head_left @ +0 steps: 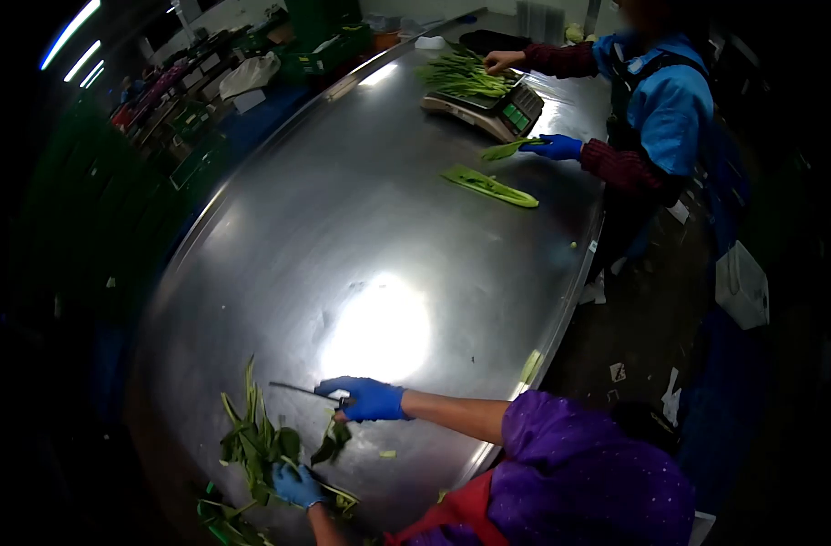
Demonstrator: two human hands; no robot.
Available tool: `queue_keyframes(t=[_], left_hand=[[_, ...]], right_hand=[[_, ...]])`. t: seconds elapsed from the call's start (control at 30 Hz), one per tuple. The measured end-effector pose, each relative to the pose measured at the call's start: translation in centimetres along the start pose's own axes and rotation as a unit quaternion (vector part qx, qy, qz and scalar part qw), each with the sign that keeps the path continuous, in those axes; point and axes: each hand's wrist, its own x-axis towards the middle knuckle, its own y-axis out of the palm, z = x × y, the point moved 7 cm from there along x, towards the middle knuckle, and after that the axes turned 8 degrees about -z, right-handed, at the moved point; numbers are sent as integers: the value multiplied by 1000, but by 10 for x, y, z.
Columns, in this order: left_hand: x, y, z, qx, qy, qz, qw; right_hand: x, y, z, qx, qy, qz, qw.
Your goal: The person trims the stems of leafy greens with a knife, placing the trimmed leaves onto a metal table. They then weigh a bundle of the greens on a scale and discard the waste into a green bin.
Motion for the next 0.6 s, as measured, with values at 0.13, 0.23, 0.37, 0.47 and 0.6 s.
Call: queue_keyframes(t=[0.13, 0.23, 0.37, 0.47, 0.6], left_hand=[[16, -75, -16, 13, -14, -77, 997], [4, -64, -92, -66, 89, -52, 993], [-40, -5, -224, -136, 275, 198, 931], [-30, 42, -232, -152, 309, 229, 910], [73, 83, -98, -2, 163, 94, 982]], right_hand=[[7, -39, -43, -16, 11, -159, 987], [-42, -70, -52, -53, 160, -199, 965], [-93, -88, -85, -80, 168, -288, 939], [-125, -90, -86, -41, 184, -321, 928], [-156, -102, -96, -83, 186, -358, 911]])
